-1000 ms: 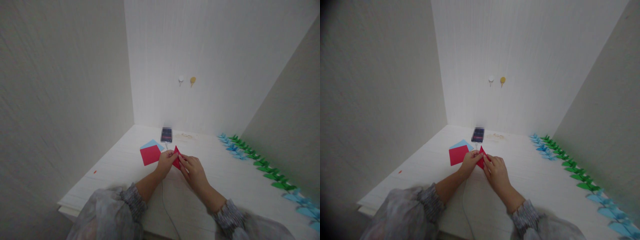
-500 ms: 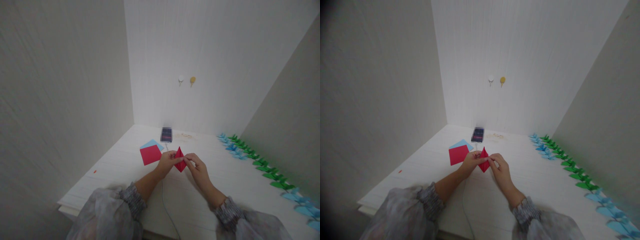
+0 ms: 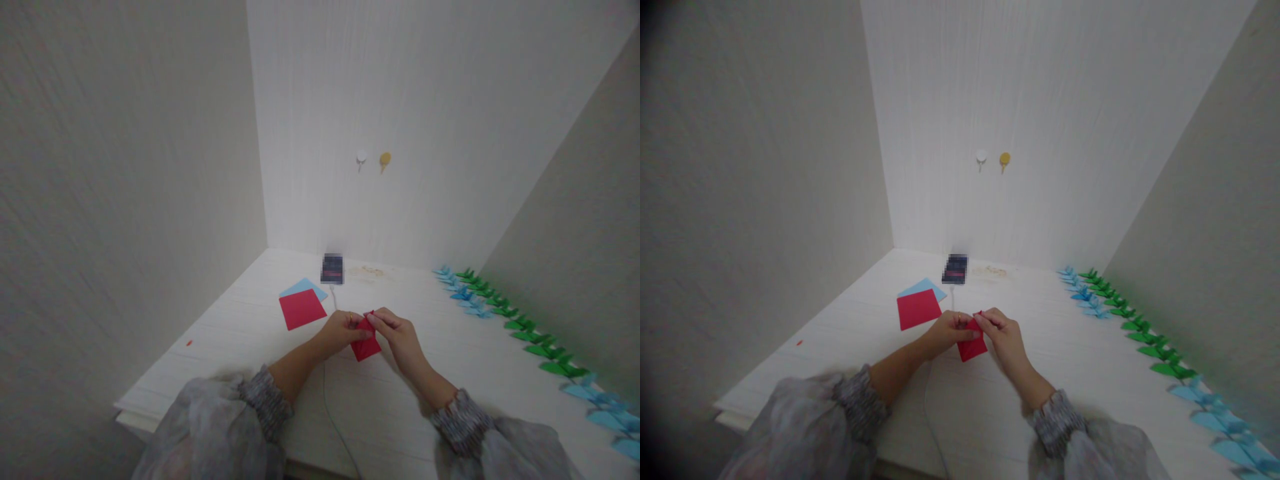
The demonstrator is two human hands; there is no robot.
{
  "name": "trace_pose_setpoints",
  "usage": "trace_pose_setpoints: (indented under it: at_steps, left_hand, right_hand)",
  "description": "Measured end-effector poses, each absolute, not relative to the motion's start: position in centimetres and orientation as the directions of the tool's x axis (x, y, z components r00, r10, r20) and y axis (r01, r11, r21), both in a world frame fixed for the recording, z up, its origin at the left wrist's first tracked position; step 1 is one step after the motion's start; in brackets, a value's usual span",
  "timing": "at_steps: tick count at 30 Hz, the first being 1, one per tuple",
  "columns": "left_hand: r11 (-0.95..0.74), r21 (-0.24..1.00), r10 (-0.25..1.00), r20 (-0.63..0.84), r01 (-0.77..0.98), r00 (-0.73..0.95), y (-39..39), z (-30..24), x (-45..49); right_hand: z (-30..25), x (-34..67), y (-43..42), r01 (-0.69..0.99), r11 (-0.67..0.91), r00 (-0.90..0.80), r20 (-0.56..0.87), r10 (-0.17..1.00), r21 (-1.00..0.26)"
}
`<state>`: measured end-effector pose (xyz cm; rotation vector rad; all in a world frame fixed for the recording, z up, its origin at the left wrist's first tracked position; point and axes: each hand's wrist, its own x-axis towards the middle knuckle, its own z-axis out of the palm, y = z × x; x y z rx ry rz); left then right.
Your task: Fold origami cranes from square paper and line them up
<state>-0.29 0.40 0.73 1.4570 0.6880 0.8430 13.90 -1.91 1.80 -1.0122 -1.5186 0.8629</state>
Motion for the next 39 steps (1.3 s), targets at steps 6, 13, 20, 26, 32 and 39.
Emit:
trace_pose_setpoints:
  at_steps: [6,13,20,26,32,39]
  left_hand:
    - [-0.020,0.996,0.826,0.064,-0.085,0.560,0.3,1.0,-0.3]
    - [-0.021,0.998,0.810,0.055,-0.065,0.583,0.5,0.5,-0.4]
    - [-0.018,1.000,0.793,0.024,-0.016,0.609,0.6,0.3,-0.4]
    - [-0.046,0.999,0.789,0.036,0.000,0.614,0.7,0.1,-0.5]
    - [-0.098,0.987,0.791,0.001,0.124,0.612,0.9,0.0,-0.6]
    - [-0.055,0.987,0.843,-0.035,0.151,0.537,0.9,-0.2,-0.5]
  right_hand:
    - [2.0,13.6,-2.2,0.110,0.360,-0.040,0.358,0.933,-0.926]
    - [1.8,13.8,-2.1,0.118,0.351,-0.019,0.351,0.936,-0.929]
    - [1.8,14.1,-1.9,0.162,0.319,0.000,0.323,0.946,-0.934]
    - [1.4,14.2,-1.7,0.221,0.295,-0.007,0.300,0.954,-0.930]
    - [0.9,14.2,-1.6,0.331,0.330,0.028,0.359,0.933,-0.884]
    - [1.8,14.6,-2.1,0.434,0.355,0.145,0.453,0.880,-0.828]
